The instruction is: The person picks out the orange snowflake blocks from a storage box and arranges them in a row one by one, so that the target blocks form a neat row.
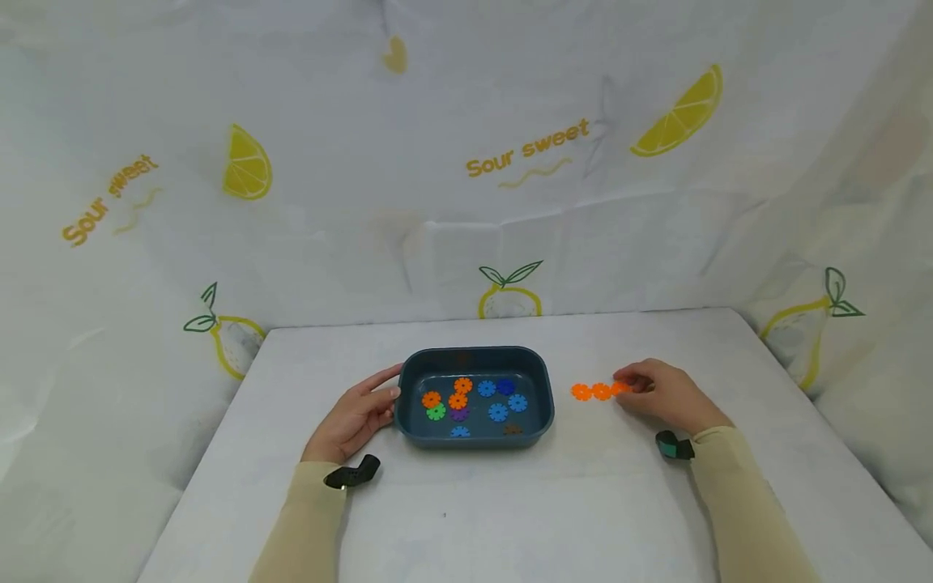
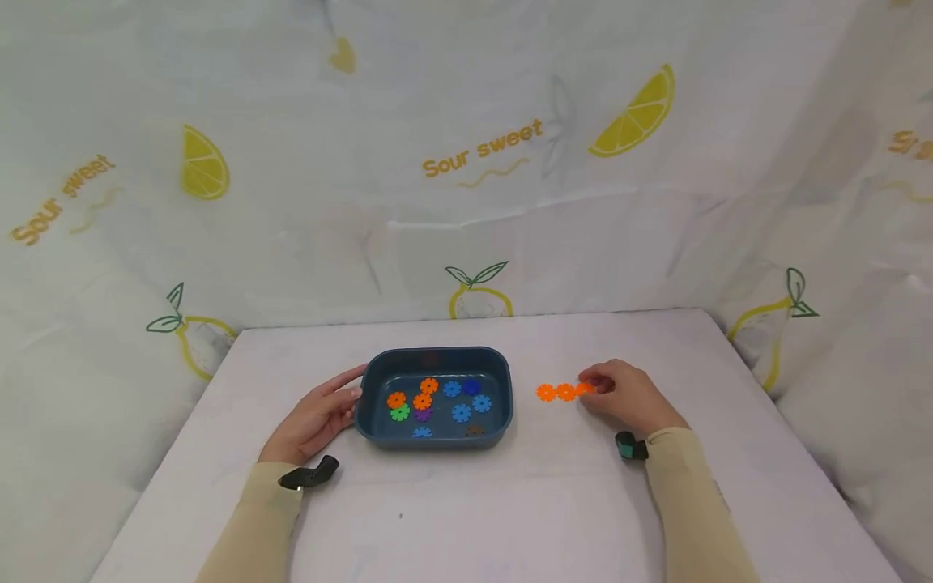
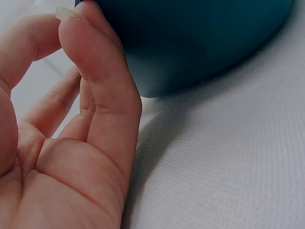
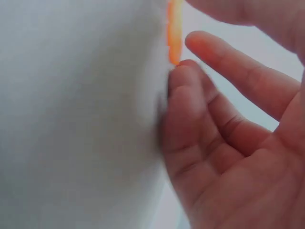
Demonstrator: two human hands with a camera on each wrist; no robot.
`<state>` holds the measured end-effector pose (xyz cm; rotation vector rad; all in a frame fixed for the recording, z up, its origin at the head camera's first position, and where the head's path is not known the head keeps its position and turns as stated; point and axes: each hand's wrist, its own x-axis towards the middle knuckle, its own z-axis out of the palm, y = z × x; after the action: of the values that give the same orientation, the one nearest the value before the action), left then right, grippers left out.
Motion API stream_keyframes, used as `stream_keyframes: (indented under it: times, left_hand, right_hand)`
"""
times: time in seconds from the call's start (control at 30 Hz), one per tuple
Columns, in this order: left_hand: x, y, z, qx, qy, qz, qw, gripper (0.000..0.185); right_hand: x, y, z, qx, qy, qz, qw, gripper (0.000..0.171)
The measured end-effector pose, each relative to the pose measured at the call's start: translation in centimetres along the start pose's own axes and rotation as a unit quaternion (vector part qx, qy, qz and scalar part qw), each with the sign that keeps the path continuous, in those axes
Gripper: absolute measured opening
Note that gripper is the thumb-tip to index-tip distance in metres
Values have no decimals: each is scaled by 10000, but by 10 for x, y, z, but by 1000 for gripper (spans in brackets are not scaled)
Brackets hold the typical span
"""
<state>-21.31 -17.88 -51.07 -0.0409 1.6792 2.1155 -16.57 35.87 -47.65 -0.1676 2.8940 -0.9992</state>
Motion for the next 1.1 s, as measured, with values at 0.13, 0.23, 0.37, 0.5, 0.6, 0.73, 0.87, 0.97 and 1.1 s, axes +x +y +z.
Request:
stream_keyframes:
  times: [0.13,0.23,0.37,0.5,0.6,0.73,0.87,0.97,1.1]
  left_hand:
    - [-1,2,-1,65,-77,54,9999,58]
    - [1,2,1,62,-24,57,10000,56]
    - [1,2,1,92,102,96,9999,55]
    - [1,1,1,128,56,95,9999,56]
    - [1,1,2,64,51,85,9999,54]
    - [2,2,0,112,20,114,9999,54]
    - [2,3,-1,110,6,142,9998,53]
    - [1,3,-2,81,-47,174,9998,52]
    - [2,3,-2,94,-131,199,9997,53]
  right_hand:
    - [6,-16,-5,-228,46,-238,9994,38]
    - [15,-39,-9,-320,21,-459,9984,36]
    - [39,-83,-9,-397,-224,-1036,9936,31]
    - [60,-127,-3,-480,-622,-1586,9842,28]
    - [73,-158,7,-614,-1024,-1849,9755,30]
    - [87,-192,29,-956,-1589,-2142,9590,32]
    - [98,-214,52,-1208,-2113,-2297,9423,33]
    - [105,-221,70,-1338,-2375,-2329,9335,32]
    - [113,-224,89,-1404,-2555,-2260,9295,30]
